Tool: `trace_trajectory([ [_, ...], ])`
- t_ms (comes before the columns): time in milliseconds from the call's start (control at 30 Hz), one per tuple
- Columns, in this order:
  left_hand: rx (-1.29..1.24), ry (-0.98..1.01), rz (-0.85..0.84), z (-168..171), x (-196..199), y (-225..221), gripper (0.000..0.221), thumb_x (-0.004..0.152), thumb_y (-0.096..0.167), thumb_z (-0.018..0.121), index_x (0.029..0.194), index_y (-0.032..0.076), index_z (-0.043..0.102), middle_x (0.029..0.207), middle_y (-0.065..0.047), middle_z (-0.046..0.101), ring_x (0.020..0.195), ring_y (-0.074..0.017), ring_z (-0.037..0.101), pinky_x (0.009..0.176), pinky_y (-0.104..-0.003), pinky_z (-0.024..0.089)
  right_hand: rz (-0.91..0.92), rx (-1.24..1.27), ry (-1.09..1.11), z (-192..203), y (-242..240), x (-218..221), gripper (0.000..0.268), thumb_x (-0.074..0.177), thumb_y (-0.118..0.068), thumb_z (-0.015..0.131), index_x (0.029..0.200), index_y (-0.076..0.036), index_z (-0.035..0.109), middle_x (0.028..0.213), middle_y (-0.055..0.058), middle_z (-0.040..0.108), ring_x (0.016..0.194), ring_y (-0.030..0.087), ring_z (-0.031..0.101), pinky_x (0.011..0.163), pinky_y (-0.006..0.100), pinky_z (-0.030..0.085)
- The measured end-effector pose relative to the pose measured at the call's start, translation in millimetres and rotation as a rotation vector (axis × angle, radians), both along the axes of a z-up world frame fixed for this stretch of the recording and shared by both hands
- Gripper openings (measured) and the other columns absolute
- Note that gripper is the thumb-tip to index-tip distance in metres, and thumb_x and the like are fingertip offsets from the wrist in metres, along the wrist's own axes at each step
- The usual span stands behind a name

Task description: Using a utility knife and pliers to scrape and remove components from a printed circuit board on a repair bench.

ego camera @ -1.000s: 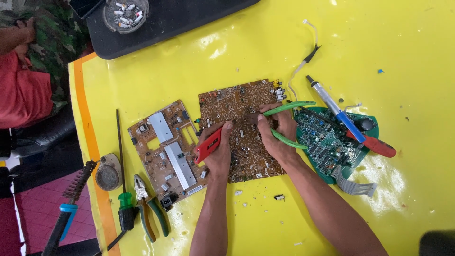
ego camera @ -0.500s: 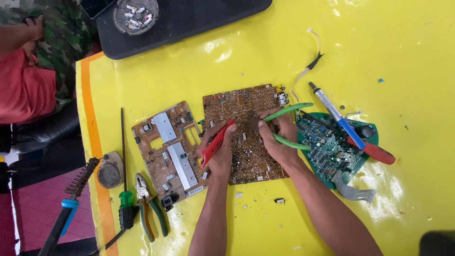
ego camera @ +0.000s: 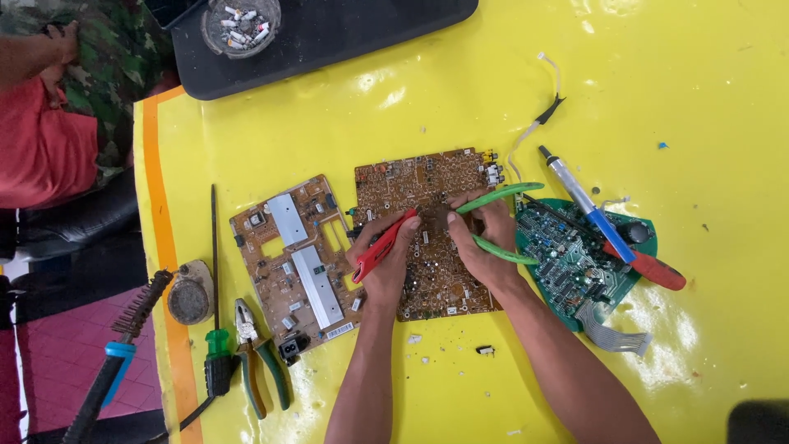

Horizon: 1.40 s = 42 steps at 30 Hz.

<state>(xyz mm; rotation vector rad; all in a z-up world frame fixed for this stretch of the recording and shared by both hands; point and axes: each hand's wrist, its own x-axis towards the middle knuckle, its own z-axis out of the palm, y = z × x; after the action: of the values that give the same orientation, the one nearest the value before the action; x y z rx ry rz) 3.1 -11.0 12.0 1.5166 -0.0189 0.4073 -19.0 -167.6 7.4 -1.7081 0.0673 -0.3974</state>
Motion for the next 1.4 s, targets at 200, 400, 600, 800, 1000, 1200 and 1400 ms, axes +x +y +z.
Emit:
trace_trajectory([
  [200, 0.024, -0.009, -0.017, -10.1, 0.2, 3.0, 0.023, 0.086, 0.016, 0.096, 0.103, 0.008, 0.084, 0.083, -0.016, 0.08, 0.069, -0.0138, 0.071, 0.057, -0.028, 0.049, -0.011, -0.002, 0.025, -4.0, -1.7, 1.1, 0.01, 0.101, -0.006, 0.066, 0.109, 0.0, 0.062, 0.114, 0.026, 0.065, 0.118, 0.052, 0.068, 0.1, 0.059, 0.058],
  [400, 0.022, -0.025, 0.015, 1.2, -1.7, 5.3, 0.02, 0.087, 0.013, 0.095, 0.103, 0.007, 0.084, 0.082, -0.017, 0.079, 0.071, -0.0138, 0.071, 0.058, -0.028, 0.049, -0.001, 0.022, -0.005, 3.1, -0.3, -0.1, 0.009, 0.105, -0.005, 0.061, 0.113, -0.001, 0.06, 0.12, 0.026, 0.064, 0.126, 0.055, 0.063, 0.106, 0.063, 0.054],
  [600, 0.037, 0.016, -0.003, -8.5, -1.1, 4.1, 0.027, 0.08, 0.016, 0.101, 0.099, 0.006, 0.085, 0.081, -0.02, 0.079, 0.068, -0.019, 0.074, 0.056, -0.03, 0.052, 0.001, -0.016, 0.007, 5.0, 1.1, 0.4, 0.011, 0.106, -0.009, 0.061, 0.114, -0.002, 0.06, 0.122, 0.026, 0.066, 0.126, 0.055, 0.064, 0.107, 0.064, 0.054],
  [800, 0.057, 0.001, 0.053, -10.9, -1.6, 4.1, 0.027, 0.077, 0.015, 0.102, 0.097, 0.007, 0.085, 0.081, -0.018, 0.079, 0.07, -0.0178, 0.074, 0.058, -0.029, 0.053, 0.002, -0.052, 0.001, 13.0, 3.5, -3.2, 0.008, 0.108, -0.009, 0.057, 0.112, -0.003, 0.059, 0.12, 0.026, 0.066, 0.126, 0.054, 0.064, 0.104, 0.067, 0.054],
  [1000, 0.016, 0.009, 0.049, -9.0, -2.5, 5.3, 0.024, 0.086, 0.015, 0.097, 0.102, 0.003, 0.083, 0.081, -0.021, 0.078, 0.07, -0.0176, 0.073, 0.054, -0.03, 0.048, -0.044, -0.049, 0.019, 2.7, 0.6, -3.2, 0.008, 0.109, -0.01, 0.055, 0.115, -0.005, 0.057, 0.126, 0.026, 0.066, 0.13, 0.053, 0.061, 0.107, 0.067, 0.052],
  [1200, -0.022, 0.042, 0.088, -5.0, -4.8, 6.0, 0.018, 0.09, 0.015, 0.094, 0.1, 0.004, 0.084, 0.08, -0.019, 0.079, 0.067, -0.0146, 0.071, 0.055, -0.029, 0.05, -0.022, 0.041, -0.004, -7.0, -1.2, -2.2, 0.006, 0.11, -0.006, 0.051, 0.114, -0.006, 0.055, 0.129, 0.026, 0.065, 0.131, 0.051, 0.061, 0.105, 0.068, 0.053],
  [1400, -0.011, 0.012, 0.099, -18.8, -3.5, 8.0, 0.018, 0.091, 0.014, 0.094, 0.099, 0.003, 0.083, 0.081, -0.021, 0.079, 0.068, -0.0196, 0.075, 0.053, -0.03, 0.05, -0.101, -0.082, 0.024, -1.6, -0.2, -1.4, 0.008, 0.106, -0.009, 0.058, 0.113, -0.006, 0.057, 0.125, 0.024, 0.067, 0.126, 0.048, 0.066, 0.106, 0.063, 0.054],
])
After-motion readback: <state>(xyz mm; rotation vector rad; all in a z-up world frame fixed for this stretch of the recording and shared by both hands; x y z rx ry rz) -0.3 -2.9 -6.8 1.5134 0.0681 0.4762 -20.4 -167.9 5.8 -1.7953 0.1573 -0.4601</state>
